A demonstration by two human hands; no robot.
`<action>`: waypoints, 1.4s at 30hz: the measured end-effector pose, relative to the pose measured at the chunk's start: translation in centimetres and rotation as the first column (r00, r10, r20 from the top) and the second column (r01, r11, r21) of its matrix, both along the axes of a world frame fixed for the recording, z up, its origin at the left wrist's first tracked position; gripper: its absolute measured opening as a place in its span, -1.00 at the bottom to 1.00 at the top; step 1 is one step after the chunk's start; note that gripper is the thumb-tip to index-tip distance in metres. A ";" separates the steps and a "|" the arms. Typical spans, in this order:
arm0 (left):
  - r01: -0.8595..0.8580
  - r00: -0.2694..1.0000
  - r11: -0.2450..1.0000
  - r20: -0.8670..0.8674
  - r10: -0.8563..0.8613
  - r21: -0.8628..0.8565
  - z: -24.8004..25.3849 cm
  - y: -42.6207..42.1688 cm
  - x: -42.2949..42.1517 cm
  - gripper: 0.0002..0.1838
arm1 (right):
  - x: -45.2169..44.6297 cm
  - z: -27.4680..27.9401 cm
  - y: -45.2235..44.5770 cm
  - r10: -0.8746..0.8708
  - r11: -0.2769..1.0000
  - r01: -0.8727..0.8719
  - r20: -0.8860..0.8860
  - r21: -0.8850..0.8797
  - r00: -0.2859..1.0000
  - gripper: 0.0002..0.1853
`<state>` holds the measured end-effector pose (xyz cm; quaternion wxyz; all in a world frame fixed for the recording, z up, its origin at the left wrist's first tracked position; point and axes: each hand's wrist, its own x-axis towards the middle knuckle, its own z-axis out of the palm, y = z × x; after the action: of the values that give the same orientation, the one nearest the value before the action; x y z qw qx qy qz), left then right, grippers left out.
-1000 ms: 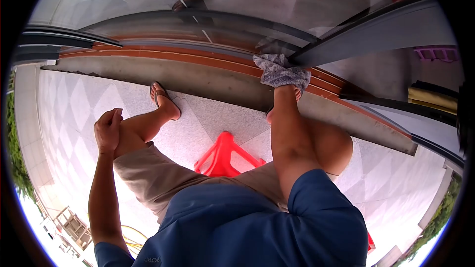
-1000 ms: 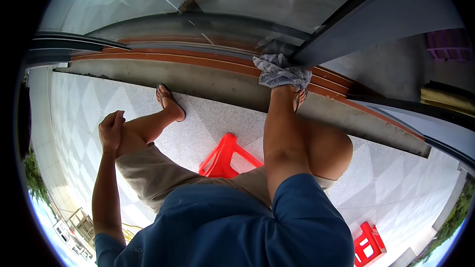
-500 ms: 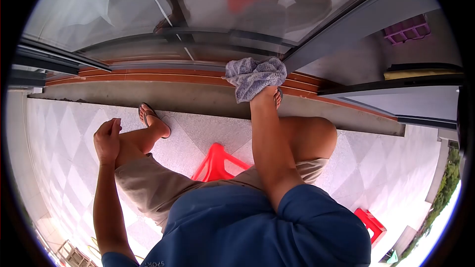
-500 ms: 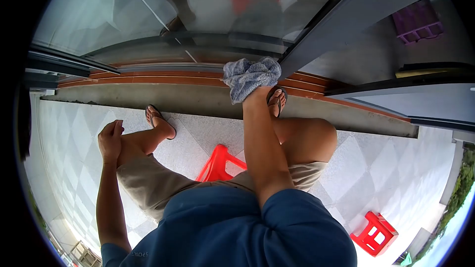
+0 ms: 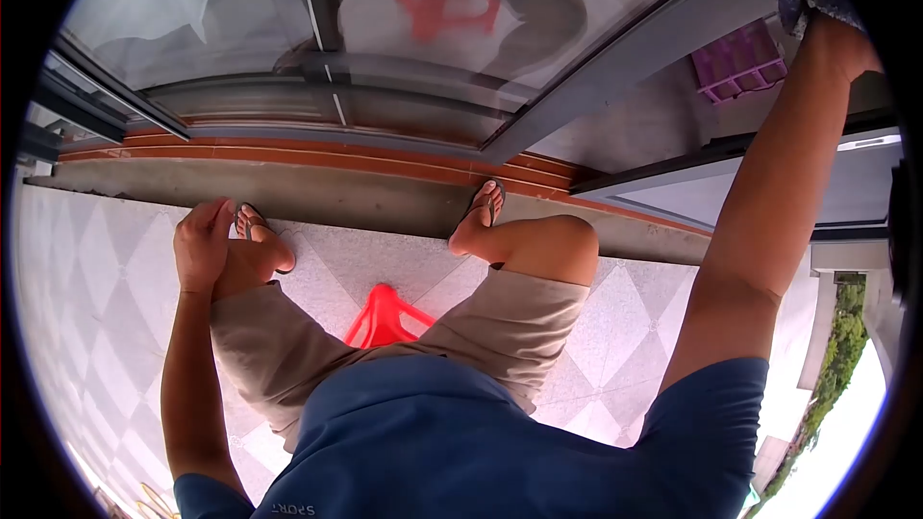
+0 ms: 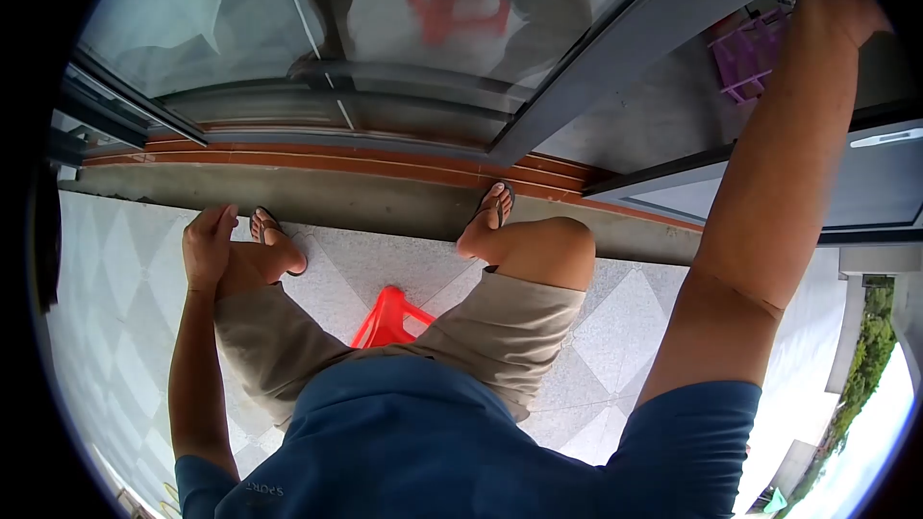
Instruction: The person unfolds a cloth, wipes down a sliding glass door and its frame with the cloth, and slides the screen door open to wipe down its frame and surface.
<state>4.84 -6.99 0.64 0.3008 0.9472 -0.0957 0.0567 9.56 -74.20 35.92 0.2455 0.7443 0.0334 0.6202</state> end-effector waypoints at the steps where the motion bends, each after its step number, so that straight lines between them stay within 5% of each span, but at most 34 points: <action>1: -0.001 1.000 1.000 0.001 0.001 -0.006 0.1 -0.1 -0.1 -0.80 | 1.6 1.0 -0.7 -0.035 0.999 0.035 -0.006 -0.042 0.999 -0.73; 2: -0.005 1.000 1.000 0.007 0.005 -0.008 0.1 -0.1 -0.3 -0.80 | 2.7 1.3 -0.4 -0.187 0.975 0.191 0.044 -0.110 0.981 -0.72; 6: -0.070 0.997 0.994 0.012 0.071 -0.078 -0.1 0.8 -1.4 -0.80 | 5.1 0.0 -0.1 -0.209 0.946 0.225 0.090 -0.232 0.974 -0.68; 13: -0.226 0.974 0.970 -0.027 0.224 -0.091 -0.4 4.2 -3.0 -0.77 | 4.7 -9.0 4.4 0.098 0.968 -0.108 -0.054 -0.226 0.994 -0.56; 15: -0.271 0.962 0.961 -0.034 0.270 -0.062 0.1 4.3 -3.2 -0.77 | 2.6 -14.3 7.1 0.347 0.915 -0.383 -0.237 -0.127 0.907 -0.43; 17: -0.254 0.967 0.963 -0.012 0.254 -0.096 -0.1 4.5 -3.5 -0.77 | 2.1 -21.8 7.1 0.514 0.843 -0.530 -0.434 0.095 0.740 -0.09; 19: -0.231 0.972 0.966 0.028 0.235 -0.115 -0.2 4.7 -3.7 -0.79 | 0.9 -26.0 6.7 0.545 0.808 -0.536 -0.656 0.245 0.522 -0.19; 23: -0.133 0.981 0.982 0.121 0.149 -0.133 0.9 3.5 -4.6 -0.87 | -1.4 -21.0 6.8 0.131 0.917 -0.366 -0.747 -0.158 0.651 -0.42; 25: -0.092 0.981 0.991 0.164 0.108 -0.101 0.9 3.2 -4.6 -0.87 | -2.3 -16.0 7.3 0.074 0.909 -0.334 -0.692 -0.249 0.718 -0.41; 28: -0.080 0.981 0.995 0.182 0.069 0.054 0.9 3.6 -5.0 -0.86 | -1.1 -8.3 6.4 0.179 0.949 -0.261 -0.380 -0.176 0.907 -0.45; 31: -0.094 0.977 0.996 0.193 0.090 0.008 -0.5 5.4 -4.3 -0.85 | -0.6 -3.3 6.8 0.141 0.972 -0.169 -0.173 -0.162 0.975 -0.36; 35: -0.144 0.980 0.989 0.131 0.148 -0.037 -0.7 6.5 -3.6 -0.82 | -0.1 -7.4 7.9 0.124 0.959 -0.198 -0.326 -0.205 0.937 -0.35; 36: -0.163 0.980 0.986 0.108 0.165 -0.028 -0.5 6.5 -3.4 -0.82 | 0.5 -9.1 7.8 0.312 0.931 -0.363 -0.449 -0.029 0.837 -0.38; 38: -0.193 0.980 0.981 0.051 0.193 -0.001 -0.2 6.2 -3.3 -0.81 | 6.0 -15.6 4.5 0.609 0.742 -0.667 -0.357 -0.058 0.708 -0.41; 42: -0.221 0.975 0.975 0.012 0.221 0.014 -0.8 7.0 -3.5 -0.80 | 1.6 -24.5 8.8 0.335 0.868 -0.496 -0.699 -0.032 0.631 -0.32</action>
<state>1.31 -0.02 -0.17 0.2848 0.9539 0.0083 0.0940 11.17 -65.38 11.38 0.1470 0.8561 0.3602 0.3401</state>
